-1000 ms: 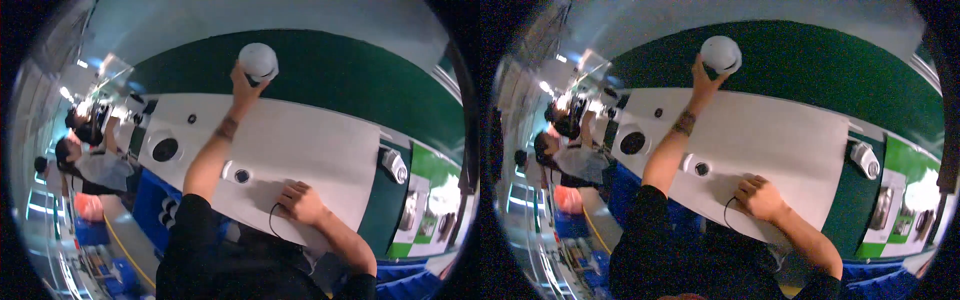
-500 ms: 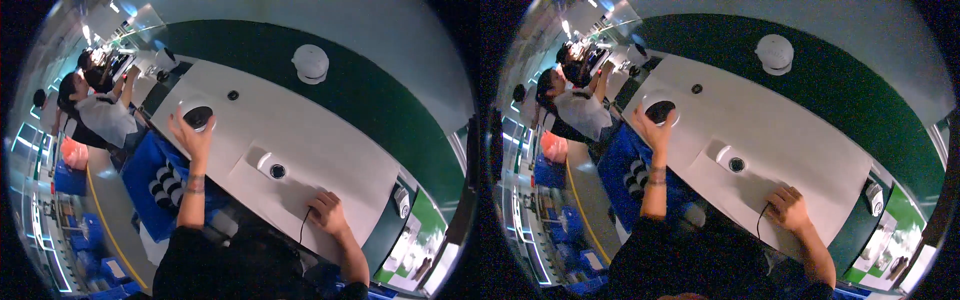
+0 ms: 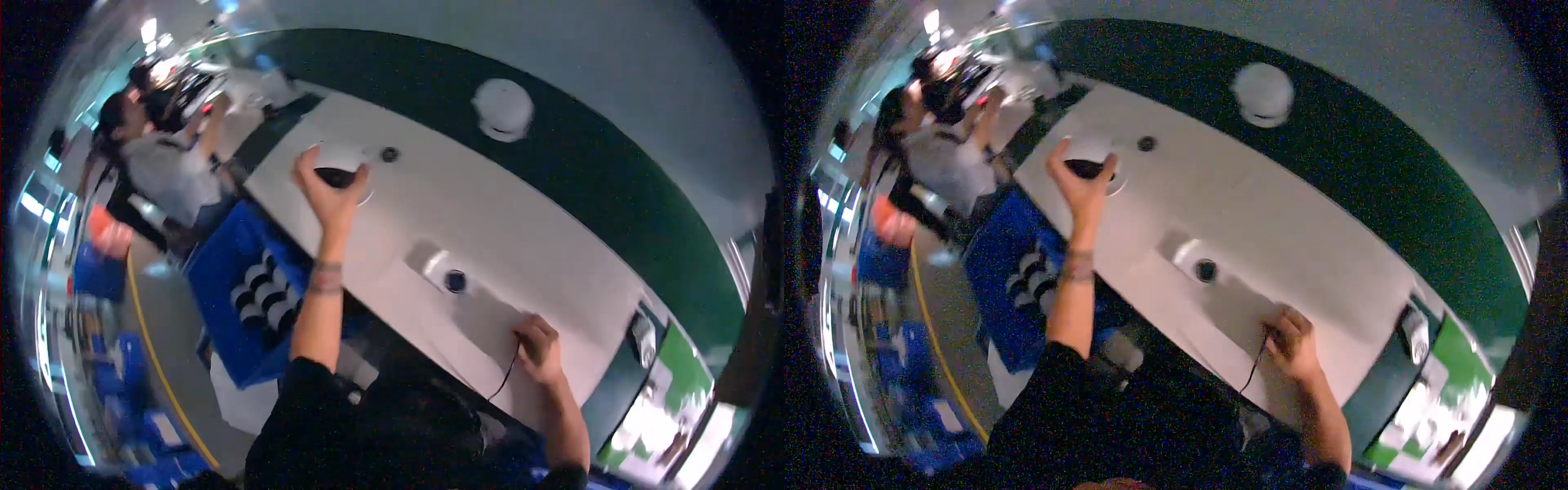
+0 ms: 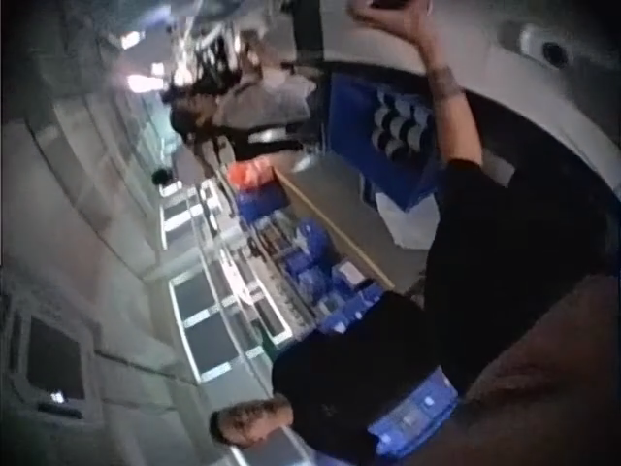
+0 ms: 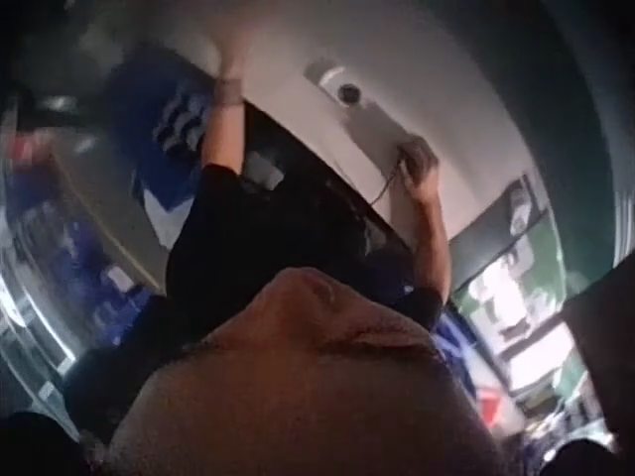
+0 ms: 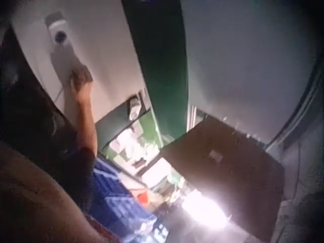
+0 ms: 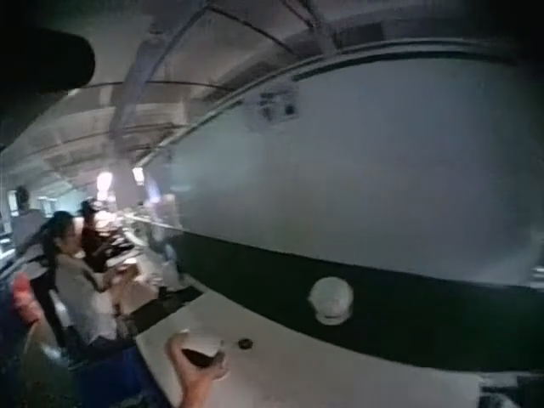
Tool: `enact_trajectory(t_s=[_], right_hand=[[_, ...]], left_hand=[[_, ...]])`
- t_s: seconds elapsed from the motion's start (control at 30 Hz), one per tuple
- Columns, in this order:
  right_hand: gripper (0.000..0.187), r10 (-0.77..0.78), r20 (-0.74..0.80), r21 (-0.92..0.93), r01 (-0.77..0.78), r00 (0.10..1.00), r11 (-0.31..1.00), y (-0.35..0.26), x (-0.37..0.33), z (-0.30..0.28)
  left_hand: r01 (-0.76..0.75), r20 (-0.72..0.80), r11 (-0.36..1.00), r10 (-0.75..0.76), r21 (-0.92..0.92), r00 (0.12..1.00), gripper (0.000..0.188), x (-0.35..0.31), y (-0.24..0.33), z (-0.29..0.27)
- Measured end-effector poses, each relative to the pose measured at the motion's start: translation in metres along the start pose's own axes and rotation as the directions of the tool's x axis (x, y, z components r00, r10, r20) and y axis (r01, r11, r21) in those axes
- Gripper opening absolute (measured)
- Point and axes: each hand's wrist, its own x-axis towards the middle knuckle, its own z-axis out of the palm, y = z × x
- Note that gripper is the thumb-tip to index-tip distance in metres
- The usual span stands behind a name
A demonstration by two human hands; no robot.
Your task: Testing the light projection quality and electronic functionality of dome-shaped projector units on an assembly line.
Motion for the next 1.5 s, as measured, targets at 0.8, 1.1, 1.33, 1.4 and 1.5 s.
enact_trajectory(t_s=[0.8,1.1,1.33,1.4,1.5], right_hand=[[0.022,0.304,-0.686,0.238,-0.191,0.661,0.952,-0.065,-0.026,-0.019],[0.029,-0.008,-0.388,-0.196,-0.074,0.922,0.978,-0.09,0.018,-0.076],[0.021,0.0,-0.204,-0.371,-0.078,0.979,0.925,-0.111,0.054,-0.085],[0.018,-0.009,-0.106,-0.496,-0.045,0.994,0.867,-0.121,0.059,-0.09],[0.015,0.108,-0.058,-0.53,-0.122,0.992,0.839,-0.134,0.068,-0.093]], left_hand=[[0.636,0.71,0.543,0.704,-0.549,0.012,0.094,-0.107,0.168,0.071],[0.416,0.662,0.524,0.667,-0.744,0.343,0.114,-0.15,0.155,0.06],[0.382,0.669,0.551,0.641,-0.742,0.375,0.102,-0.144,0.153,0.056],[0.391,0.677,0.556,0.647,-0.734,0.351,0.1,-0.139,0.154,0.055],[0.425,0.7,0.563,0.637,-0.709,0.324,0.1,-0.133,0.156,0.054]])
